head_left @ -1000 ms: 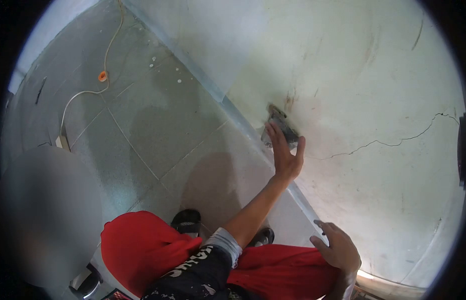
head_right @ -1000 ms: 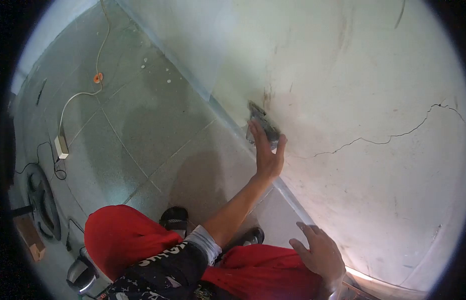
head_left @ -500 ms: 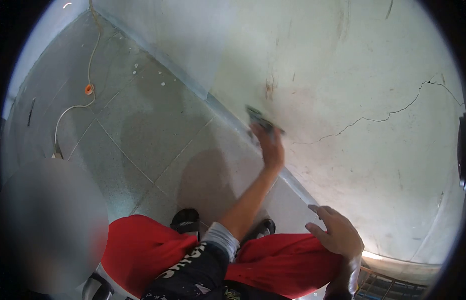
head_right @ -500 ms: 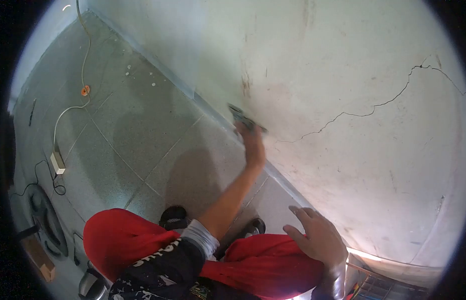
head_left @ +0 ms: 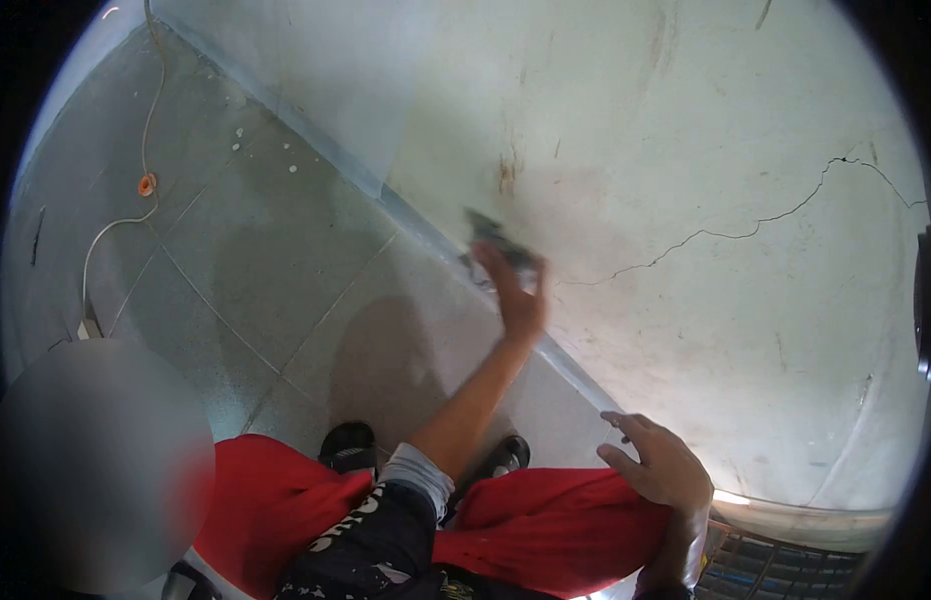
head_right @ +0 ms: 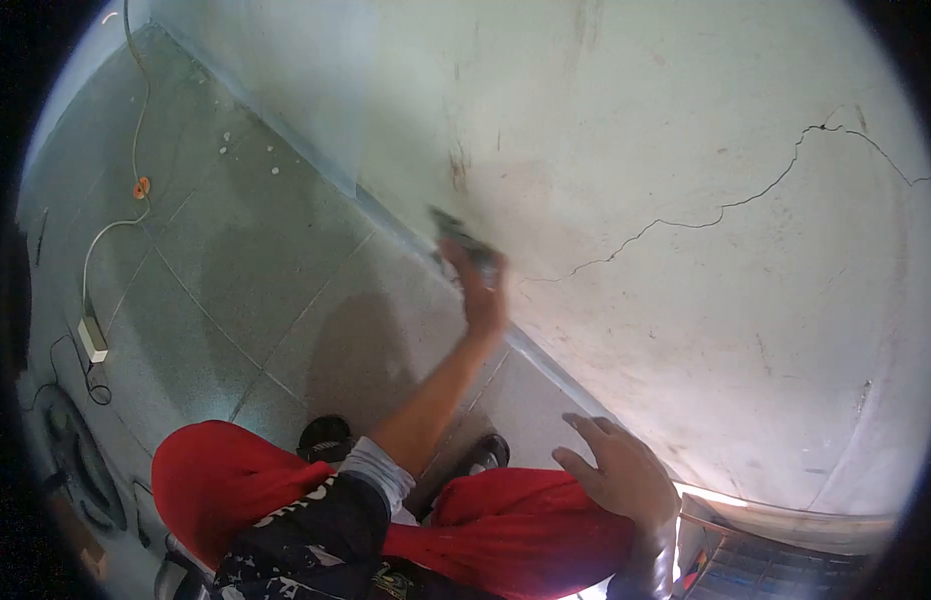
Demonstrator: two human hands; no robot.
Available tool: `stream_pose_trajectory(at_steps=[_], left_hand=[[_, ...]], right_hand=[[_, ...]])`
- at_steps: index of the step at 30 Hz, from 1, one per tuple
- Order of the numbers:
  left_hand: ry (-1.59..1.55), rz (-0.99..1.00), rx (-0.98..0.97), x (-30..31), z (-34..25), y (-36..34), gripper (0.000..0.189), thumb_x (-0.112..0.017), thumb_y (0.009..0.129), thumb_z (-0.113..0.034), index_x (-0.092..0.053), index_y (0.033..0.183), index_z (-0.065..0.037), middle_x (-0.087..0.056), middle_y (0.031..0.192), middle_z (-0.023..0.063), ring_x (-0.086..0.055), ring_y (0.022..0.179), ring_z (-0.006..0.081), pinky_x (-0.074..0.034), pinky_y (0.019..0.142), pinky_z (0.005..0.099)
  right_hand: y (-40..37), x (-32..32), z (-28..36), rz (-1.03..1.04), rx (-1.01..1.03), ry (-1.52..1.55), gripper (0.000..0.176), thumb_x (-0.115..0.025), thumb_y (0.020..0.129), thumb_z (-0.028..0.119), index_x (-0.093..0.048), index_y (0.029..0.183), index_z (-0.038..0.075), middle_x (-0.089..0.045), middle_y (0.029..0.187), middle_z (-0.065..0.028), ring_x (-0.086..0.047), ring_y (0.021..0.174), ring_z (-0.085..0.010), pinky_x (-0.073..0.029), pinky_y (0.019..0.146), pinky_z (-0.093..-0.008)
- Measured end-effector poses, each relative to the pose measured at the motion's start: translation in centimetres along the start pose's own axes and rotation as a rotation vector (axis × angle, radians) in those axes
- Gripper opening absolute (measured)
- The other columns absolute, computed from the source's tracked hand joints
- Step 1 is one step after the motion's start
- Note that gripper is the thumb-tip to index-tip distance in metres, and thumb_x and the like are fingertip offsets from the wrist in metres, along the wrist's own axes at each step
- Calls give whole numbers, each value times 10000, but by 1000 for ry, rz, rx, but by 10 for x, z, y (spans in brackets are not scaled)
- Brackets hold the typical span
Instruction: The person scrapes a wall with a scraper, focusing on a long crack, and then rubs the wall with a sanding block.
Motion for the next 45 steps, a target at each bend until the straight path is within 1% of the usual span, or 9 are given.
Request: stream_pose_trajectory(at_steps=[2,5,11,17,23,26,28,38,45], left_hand=[[-33,63,-119,-21,-37,-36,1098,-628,970,-476,110,1587,53,210,1627,347,154,1532,492,-19,1244,570],[-37,76,-82,-26,-36,-33,1105,-594,979,-500,168,1582,27,276,1626,295,192,1537,442,-3,1256,546],[-93,-182,82,21,-11,34,1002,-554,1016,-495,34,1594,73,74,1670,311,75,1563,432,-10,1263,511],[-126,-178,-47,53,-14,51,905,-540,1041,-422,-26,1603,67,6,1679,298,21,1567,426,-39,1269,486],[-39,-312,-155,60,-28,33,810,-660,989,-314,-230,1540,95,-277,1561,326,-305,1453,398,-276,1187,482],[-253,-292,-165,69,-33,33,729,-681,974,-269,-304,1481,93,-394,1469,293,-456,1333,351,-391,1099,445],[-331,-344,-78,80,-32,31,665,-689,969,-237,-360,1448,84,-513,1364,254,-556,1219,311,-445,1038,398],[-357,-418,14,107,-24,37,385,-604,1029,-247,-565,1231,77,-647,1137,154,-620,1009,236,-506,890,369],[-871,-444,247,118,-69,48,398,-513,1042,-345,-584,1202,12,-621,1137,114,-614,1018,220,-513,857,389]], right_hand=[[9,4,12,-1,37,6,549,-605,996,415,-559,1412,60,-646,1280,-216,-647,1137,-385,-509,961,-450],[28,10,30,28,134,75,553,-600,1000,419,-556,1412,53,-645,1279,-222,-653,1117,-384,-511,953,-451],[28,16,6,-81,53,49,557,-593,1005,422,-550,1424,57,-646,1284,-215,-666,1082,-376,-516,942,-454],[12,-13,-34,105,-149,110,584,-570,1010,465,-542,1445,77,-626,1347,-201,-646,1147,-369,-495,1001,-442],[23,5,-8,13,-33,76,574,-564,1012,470,-554,1429,75,-630,1338,-199,-618,1199,-371,-479,1028,-438],[27,9,6,-25,75,49,539,-615,989,401,-570,1405,61,-673,1201,-207,-664,1052,-354,-516,925,-437],[24,11,9,-32,65,-16,572,-573,1007,460,-559,1420,66,-625,1337,-214,-613,1198,-387,-482,1019,-449],[7,12,30,-20,96,11,569,-582,1002,458,-559,1423,76,-611,1365,-218,-584,1252,-393,-469,1053,-458],[18,14,22,-33,29,3,582,-564,1013,466,-547,1429,59,-610,1361,-219,-592,1236,-393,-466,1052,-452]])
Point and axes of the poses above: each hand's wrist, its own y-axis towards the middle knuckle, its own x-axis out of the back of the hand, z = x × y, the point moved 9 cm from there along y, towards the middle knuckle
